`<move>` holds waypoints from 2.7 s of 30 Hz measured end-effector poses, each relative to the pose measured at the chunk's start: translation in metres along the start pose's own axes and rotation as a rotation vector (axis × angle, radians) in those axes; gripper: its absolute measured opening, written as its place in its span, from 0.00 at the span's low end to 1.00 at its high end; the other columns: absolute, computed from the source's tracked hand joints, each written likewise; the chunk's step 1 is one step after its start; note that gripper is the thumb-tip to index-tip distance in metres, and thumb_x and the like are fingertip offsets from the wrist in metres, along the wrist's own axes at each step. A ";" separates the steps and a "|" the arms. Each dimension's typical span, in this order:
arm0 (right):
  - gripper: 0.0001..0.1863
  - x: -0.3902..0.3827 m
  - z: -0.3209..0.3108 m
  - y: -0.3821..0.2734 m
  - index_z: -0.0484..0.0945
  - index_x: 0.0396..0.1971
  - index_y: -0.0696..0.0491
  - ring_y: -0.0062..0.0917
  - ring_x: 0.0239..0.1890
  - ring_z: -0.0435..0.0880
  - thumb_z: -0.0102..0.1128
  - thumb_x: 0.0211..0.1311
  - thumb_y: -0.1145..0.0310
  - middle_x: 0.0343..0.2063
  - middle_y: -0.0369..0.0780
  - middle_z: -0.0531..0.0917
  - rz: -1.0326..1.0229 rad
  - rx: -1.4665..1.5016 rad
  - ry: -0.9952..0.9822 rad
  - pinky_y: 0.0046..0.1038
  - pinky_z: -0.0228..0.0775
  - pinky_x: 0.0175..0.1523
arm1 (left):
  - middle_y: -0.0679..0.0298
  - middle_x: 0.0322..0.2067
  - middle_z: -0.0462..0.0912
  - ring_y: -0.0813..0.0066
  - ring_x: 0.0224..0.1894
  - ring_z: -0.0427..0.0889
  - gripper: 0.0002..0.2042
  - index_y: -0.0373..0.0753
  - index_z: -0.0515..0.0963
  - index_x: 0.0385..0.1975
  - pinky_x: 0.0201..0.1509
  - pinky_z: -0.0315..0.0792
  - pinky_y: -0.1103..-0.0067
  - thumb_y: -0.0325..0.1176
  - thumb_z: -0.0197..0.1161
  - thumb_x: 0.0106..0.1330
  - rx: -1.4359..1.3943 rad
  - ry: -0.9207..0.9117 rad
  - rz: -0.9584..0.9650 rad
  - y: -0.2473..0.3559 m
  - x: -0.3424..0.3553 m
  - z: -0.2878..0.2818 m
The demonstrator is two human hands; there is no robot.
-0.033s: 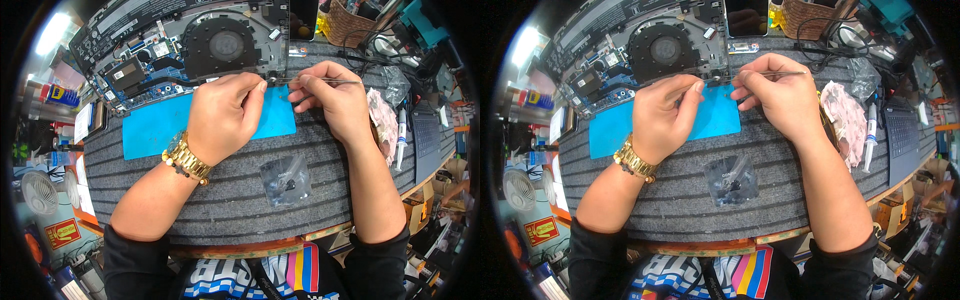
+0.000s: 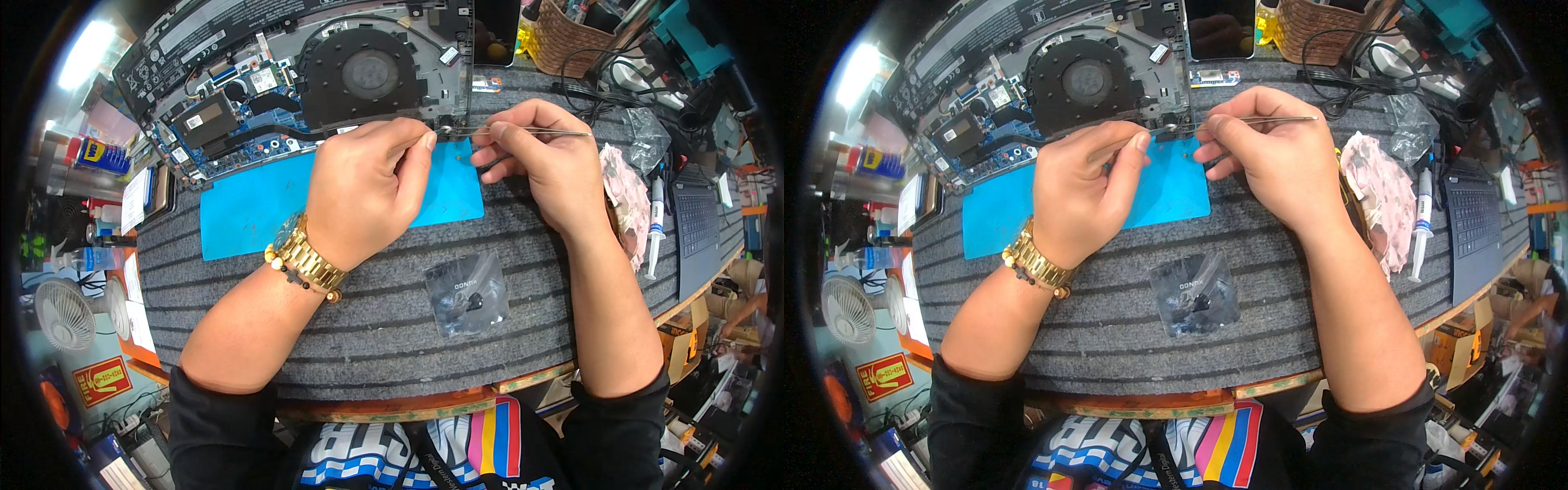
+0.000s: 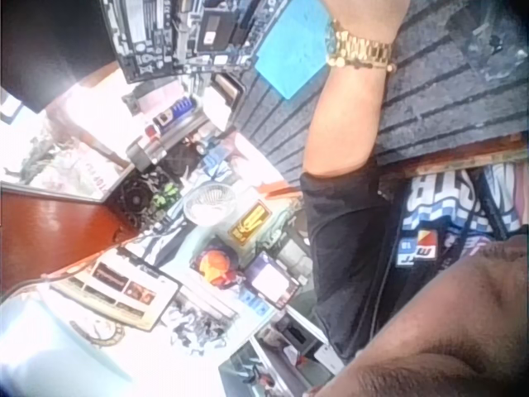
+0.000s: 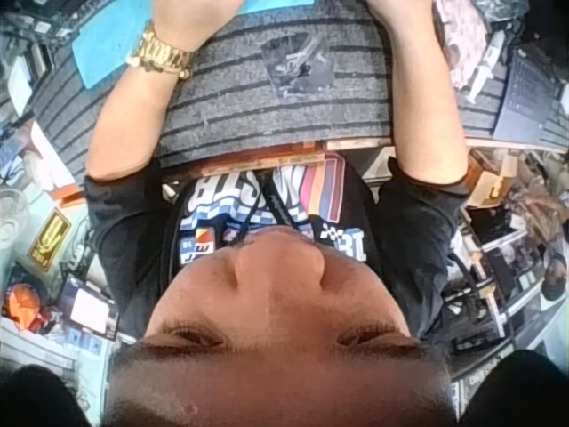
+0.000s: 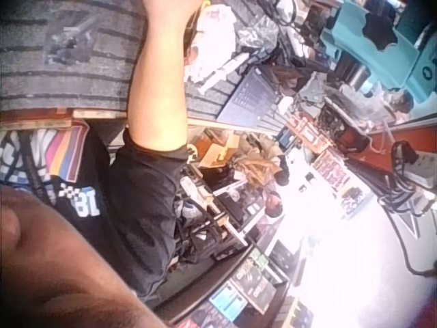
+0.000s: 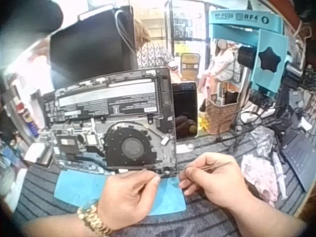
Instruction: The person uses tweezers to manipulate small connectors and cables inside an open laptop chassis on a repair bench.
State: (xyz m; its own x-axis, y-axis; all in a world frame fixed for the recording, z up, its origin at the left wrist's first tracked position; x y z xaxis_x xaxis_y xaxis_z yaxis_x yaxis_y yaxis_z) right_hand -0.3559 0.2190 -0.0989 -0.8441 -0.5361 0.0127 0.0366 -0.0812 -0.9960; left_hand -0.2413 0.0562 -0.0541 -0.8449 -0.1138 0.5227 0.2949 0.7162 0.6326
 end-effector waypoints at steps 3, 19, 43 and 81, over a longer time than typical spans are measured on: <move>0.07 -0.002 0.002 -0.006 0.85 0.42 0.65 0.30 0.38 0.95 0.66 0.73 0.75 0.38 0.48 0.92 -0.016 -0.059 -0.008 0.27 0.88 0.39 | 0.54 0.31 0.91 0.69 0.32 0.93 0.05 0.28 0.87 0.41 0.36 0.82 0.78 0.24 0.67 0.75 0.004 0.004 0.010 0.001 0.000 -0.001; 0.06 -0.009 0.005 -0.023 0.86 0.42 0.65 0.27 0.38 0.94 0.67 0.73 0.77 0.38 0.45 0.92 -0.103 -0.170 -0.035 0.26 0.89 0.43 | 0.54 0.30 0.91 0.69 0.32 0.93 0.06 0.29 0.87 0.40 0.36 0.82 0.77 0.26 0.68 0.74 0.008 0.006 0.006 -0.001 0.001 -0.001; 0.08 -0.004 -0.017 -0.034 0.82 0.38 0.62 0.31 0.27 0.89 0.56 0.70 0.75 0.31 0.47 0.88 -0.110 0.100 -0.089 0.29 0.82 0.27 | 0.61 0.30 0.87 0.80 0.29 0.85 0.08 0.31 0.86 0.37 0.34 0.77 0.82 0.27 0.63 0.77 -0.138 0.114 0.012 -0.001 -0.006 -0.030; 0.03 -0.048 0.033 -0.072 0.82 0.40 0.63 0.18 0.38 0.88 0.64 0.69 0.79 0.40 0.41 0.89 -0.309 -0.180 -0.423 0.23 0.82 0.44 | 0.64 0.23 0.75 0.61 0.29 0.75 0.08 0.41 0.75 0.24 0.37 0.67 0.68 0.24 0.67 0.47 0.049 0.023 0.286 0.056 0.000 -0.008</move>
State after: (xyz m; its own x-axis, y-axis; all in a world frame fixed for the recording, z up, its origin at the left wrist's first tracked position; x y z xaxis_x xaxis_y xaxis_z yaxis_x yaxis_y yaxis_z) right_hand -0.3004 0.2234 -0.0247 -0.5113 -0.8037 0.3043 -0.3021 -0.1635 -0.9392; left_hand -0.2211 0.0908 -0.0138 -0.7200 0.0827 0.6890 0.4975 0.7537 0.4295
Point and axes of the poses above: each hand's wrist, its own x-axis towards the middle knuckle, its own z-axis out of the palm, y = z × x, the point moved 10 cm from there along x, towards the middle knuckle
